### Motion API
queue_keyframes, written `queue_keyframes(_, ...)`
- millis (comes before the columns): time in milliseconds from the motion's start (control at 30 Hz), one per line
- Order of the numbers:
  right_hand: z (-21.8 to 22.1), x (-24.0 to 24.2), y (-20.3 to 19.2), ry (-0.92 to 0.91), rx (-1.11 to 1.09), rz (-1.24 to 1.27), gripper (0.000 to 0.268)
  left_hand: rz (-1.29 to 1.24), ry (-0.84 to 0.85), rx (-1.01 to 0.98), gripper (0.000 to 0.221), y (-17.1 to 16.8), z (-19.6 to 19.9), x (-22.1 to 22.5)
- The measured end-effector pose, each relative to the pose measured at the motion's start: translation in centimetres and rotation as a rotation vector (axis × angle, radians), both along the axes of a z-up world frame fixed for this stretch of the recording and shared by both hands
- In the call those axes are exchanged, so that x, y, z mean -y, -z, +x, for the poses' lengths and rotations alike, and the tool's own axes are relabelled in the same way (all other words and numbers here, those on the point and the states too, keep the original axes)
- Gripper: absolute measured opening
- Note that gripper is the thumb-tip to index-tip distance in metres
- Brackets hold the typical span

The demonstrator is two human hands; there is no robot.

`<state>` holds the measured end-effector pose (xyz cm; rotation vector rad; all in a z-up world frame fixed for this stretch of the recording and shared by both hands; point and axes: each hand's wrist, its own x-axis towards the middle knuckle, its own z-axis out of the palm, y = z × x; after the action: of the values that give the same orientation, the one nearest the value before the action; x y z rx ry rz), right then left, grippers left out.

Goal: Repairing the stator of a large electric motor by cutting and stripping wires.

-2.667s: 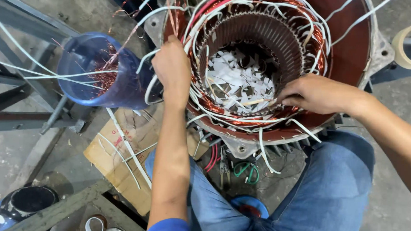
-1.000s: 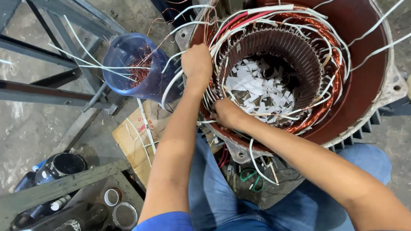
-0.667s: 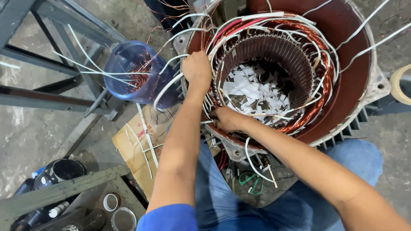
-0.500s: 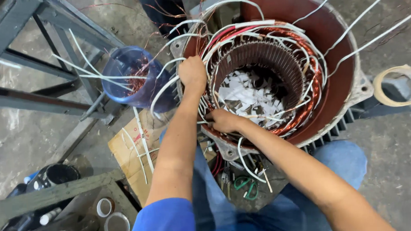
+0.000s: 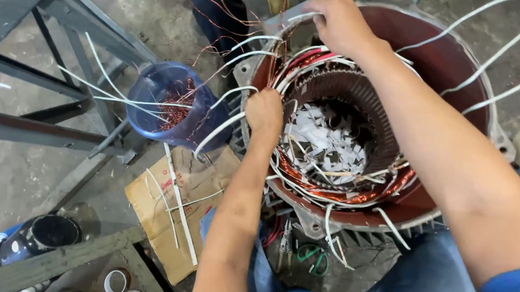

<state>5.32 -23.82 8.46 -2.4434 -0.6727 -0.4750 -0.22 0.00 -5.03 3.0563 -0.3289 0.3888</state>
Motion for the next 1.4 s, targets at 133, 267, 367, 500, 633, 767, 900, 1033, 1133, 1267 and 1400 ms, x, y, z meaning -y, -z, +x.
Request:
queue_keyframes(133, 2.1, -2.1, 2.6, -0.024, 0.060, 0.005, 0.037, 0.002, -0.024, 0.041, 0.019, 0.8, -0.2, 0.4)
queue_keyframes(267, 1.0, -1.6, 3.4, -0.004, -0.029, 0.230, 0.028, 0.065, -0.045, 0.051, 0.016, -0.3, -0.8, 0.6)
queue_keyframes(367, 0.8, -1.0, 3.6, 0.020, -0.206, 0.443, 0.016, 0.132, -0.037, 0.087, 0.016, -1.6, -0.7, 0.7)
queue_keyframes(500, 1.1, -3.0, 8.4, -0.080, -0.227, 0.203, 0.032, 0.107, -0.026, 0.033, 0.013, -1.7, -1.4, 0.4)
queue_keyframes(633, 1.3, -3.5, 11.3, -0.147, -0.151, 0.098, 0.031, 0.177, -0.040, 0.023, 0.014, -2.0, -1.6, 0.4)
queue_keyframes(767, 1.2, -3.7, 11.2, -0.168, -0.126, 0.149, 0.032, 0.174, -0.035, 0.004, 0.015, -2.1, -1.6, 0.4)
queue_keyframes(900, 0.7, -4.0, 10.6, -0.167, -0.078, 0.167, 0.028, 0.187, -0.043, 0.028, 0.014, -2.2, -1.7, 0.5)
queue_keyframes(1033, 1.1, -3.7, 12.6, -0.105, -0.043, 0.105, 0.022, 0.137, -0.010, 0.059, 0.016, -0.6, -1.3, 0.4)
queue_keyframes(1133, 0.8, -3.7, 11.5, -0.105, -0.068, 0.133, 0.020, 0.109, -0.002, 0.010, 0.018, -0.9, -1.2, 0.3)
queue_keyframes(1267, -1.2, -2.0, 6.2, 0.018, -0.208, 0.069, 0.027, 0.074, 0.030, -0.006, 0.023, -4.7, -2.7, -0.4)
queue_keyframes(1400, -4.2, 0.2, 2.4, -0.029, -0.065, 0.110, 0.018, -0.279, 0.114, -0.140, 0.013, -11.4, -5.9, -1.5)
